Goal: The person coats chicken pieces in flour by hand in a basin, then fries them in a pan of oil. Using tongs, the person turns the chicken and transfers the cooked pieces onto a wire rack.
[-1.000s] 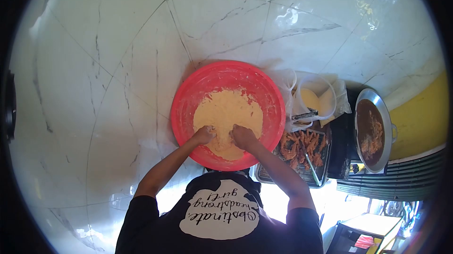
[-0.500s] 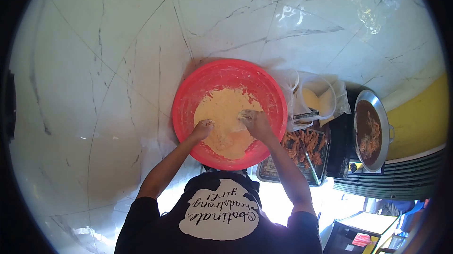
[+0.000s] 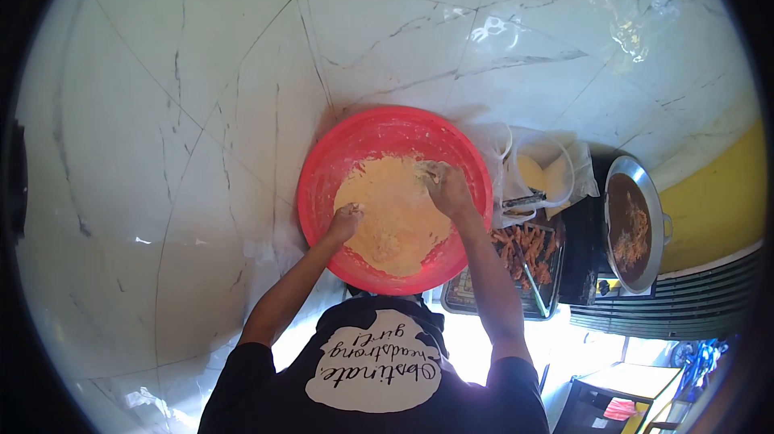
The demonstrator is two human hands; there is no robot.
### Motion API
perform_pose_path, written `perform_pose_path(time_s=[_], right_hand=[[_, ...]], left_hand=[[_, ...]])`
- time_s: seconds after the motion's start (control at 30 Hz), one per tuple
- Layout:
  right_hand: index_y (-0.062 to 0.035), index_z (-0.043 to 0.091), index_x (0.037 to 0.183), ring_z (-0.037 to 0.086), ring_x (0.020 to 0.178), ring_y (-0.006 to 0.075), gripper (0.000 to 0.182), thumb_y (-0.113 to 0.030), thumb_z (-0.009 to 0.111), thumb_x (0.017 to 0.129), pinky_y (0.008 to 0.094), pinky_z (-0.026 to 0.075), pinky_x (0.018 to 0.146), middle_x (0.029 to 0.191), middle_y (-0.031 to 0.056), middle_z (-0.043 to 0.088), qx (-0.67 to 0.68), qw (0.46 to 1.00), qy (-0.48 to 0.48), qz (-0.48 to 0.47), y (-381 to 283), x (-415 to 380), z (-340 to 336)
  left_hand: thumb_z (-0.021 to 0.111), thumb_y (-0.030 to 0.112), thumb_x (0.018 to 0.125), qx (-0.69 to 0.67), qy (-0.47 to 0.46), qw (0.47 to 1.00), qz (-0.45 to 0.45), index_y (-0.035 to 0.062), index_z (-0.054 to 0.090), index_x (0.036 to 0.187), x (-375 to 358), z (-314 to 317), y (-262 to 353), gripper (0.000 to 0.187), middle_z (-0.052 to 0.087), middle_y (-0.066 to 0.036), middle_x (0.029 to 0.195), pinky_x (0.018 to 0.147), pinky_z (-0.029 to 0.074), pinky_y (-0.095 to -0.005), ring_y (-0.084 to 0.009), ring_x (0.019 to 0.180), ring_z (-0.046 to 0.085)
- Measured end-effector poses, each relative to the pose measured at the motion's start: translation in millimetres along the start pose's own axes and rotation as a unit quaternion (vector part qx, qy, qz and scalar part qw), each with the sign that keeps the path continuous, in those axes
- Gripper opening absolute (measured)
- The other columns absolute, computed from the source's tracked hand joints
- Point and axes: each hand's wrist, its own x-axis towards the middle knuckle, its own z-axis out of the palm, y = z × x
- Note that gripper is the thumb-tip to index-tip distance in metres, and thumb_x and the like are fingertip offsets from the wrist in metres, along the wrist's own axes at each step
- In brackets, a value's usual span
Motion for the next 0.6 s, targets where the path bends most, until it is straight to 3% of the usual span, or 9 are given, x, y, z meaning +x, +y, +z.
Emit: perform_pose_path(time_s=[0.13, 0.2, 0.23, 0.3, 0.43, 0.5, 0.53, 0.57, 0.6], right_hand=[[-0.0012, 0.066, 0.097, 0.063, 0.085, 0.0349, 0.02, -0.01, 0.061, 0.08, 0.0384, 0.051, 0.077, 0.092, 0.02, 0.065, -0.013, 0.998, -0.051, 0.017, 28, -6, 21], [-0.0028, 0.067, 0.098, 0.064, 0.086, 0.031, 0.02, -0.009, 0.064, 0.079, 0.0348, 0.05, 0.077, 0.096, 0.0162, 0.066, -0.006, 0.99, -0.112, -0.091, 42, -5, 28], [-0.0028, 0.067, 0.098, 0.064, 0.086, 0.031, 0.02, -0.009, 0.064, 0.079, 0.0348, 0.05, 0.077, 0.096, 0.0162, 0.066, -0.006, 0.99, -0.113, -0.087, 44, -9, 28], [-0.0018, 0.065, 0.1, 0.061, 0.095, 0.0333, 0.023, -0.008, 0.06, 0.078, 0.0383, 0.049, 0.083, 0.098, 0.0187, 0.064, -0.018, 0.962, -0.244, -0.119, 46, -8, 28], [-0.0021, 0.061, 0.109, 0.061, 0.097, 0.0307, 0.034, -0.007, 0.061, 0.075, 0.0367, 0.048, 0.085, 0.105, 0.0188, 0.063, -0.029, 0.974, -0.203, -0.096, 97, -25, 28], [-0.0007, 0.058, 0.108, 0.065, 0.078, 0.026, 0.03, -0.009, 0.062, 0.079, 0.0362, 0.053, 0.069, 0.088, 0.0142, 0.066, -0.073, 0.98, -0.178, 0.052, 135, -37, 40], [-0.0007, 0.058, 0.108, 0.065, 0.078, 0.026, 0.03, -0.009, 0.062, 0.079, 0.0362, 0.053, 0.069, 0.088, 0.0142, 0.066, -0.072, 0.98, -0.178, 0.054, 144, -42, 53], [0.0, 0.057, 0.103, 0.063, 0.07, 0.0244, 0.025, -0.01, 0.061, 0.081, 0.0361, 0.052, 0.063, 0.082, 0.0134, 0.064, 0.113, 0.938, -0.161, 0.284, 152, -49, 65], [0.0008, 0.056, 0.099, 0.061, 0.062, 0.0228, 0.021, -0.012, 0.06, 0.083, 0.036, 0.051, 0.056, 0.077, 0.0126, 0.062, 0.288, 0.812, -0.13, 0.49, 154, -57, 74]], left_hand=[[0.05, 0.011, 0.082, 0.007, 0.015, 1.0, 0.014, 0.0019, 0.06, 0.094, -1, 0, -12, 0.018, 0.058, -0.001, 0.075, 0.059, 0.043, -0.0263, -0.0106, 0.066, 0.053], [0.05, 0.011, 0.082, 0.014, 0.014, 1.0, 0.01, 0.0017, 0.06, 0.095, 1, 0, -10, 0.019, 0.059, -0.002, 0.076, 0.06, 0.043, -0.0263, -0.011, 0.067, 0.054], [0.05, 0.01, 0.082, 0.02, 0.012, 1.0, 0.002, 0.0015, 0.06, 0.097, -3, 2, -11, 0.02, 0.06, -0.002, 0.078, 0.061, 0.044, -0.0263, -0.0113, 0.068, 0.054], [0.05, 0.01, 0.082, 0.027, 0.016, 0.999, 0.012, 0.001, 0.06, 0.099, -4, 4, -9, 0.022, 0.06, -0.002, 0.08, 0.063, 0.045, -0.026, -0.0116, 0.07, 0.055], [0.051, 0.009, 0.082, 0.031, 0.009, 0.999, -0.002, -0.001, 0.06, 0.103, -7, 3, -8, 0.025, 0.062, -0.004, 0.085, 0.068, 0.046, -0.0253, -0.0125, 0.076, 0.057], [0.051, 0.009, 0.082, 0.029, 0.006, 1.0, -0.005, -0.0015, 0.059, 0.104, -8, 4, -6, 0.026, 0.061, -0.004, 0.085, 0.068, 0.046, -0.0251, -0.0122, 0.076, 0.057], [0.051, 0.009, 0.082, 0.026, 0.003, 1.0, -0.007, -0.0019, 0.059, 0.104, -9, 4, -6, 0.026, 0.061, -0.003, 0.085, 0.068, 0.046, -0.0249, -0.0119, 0.076, 0.057], [0.051, 0.009, 0.082, 0.028, 0.001, 1.0, -0.009, -0.0019, 0.059, 0.104, -9, 4, -4, 0.026, 0.061, -0.003, 0.085, 0.068, 0.046, -0.0249, -0.0119, 0.076, 0.057], [0.05, 0.009, 0.082, 0.025, 0.0, 1.0, -0.002, -0.0019, 0.059, 0.105, -10, 5, -4, 0.027, 0.061, -0.003, 0.085, 0.067, 0.045, -0.0244, -0.0111, 0.075, 0.056]])
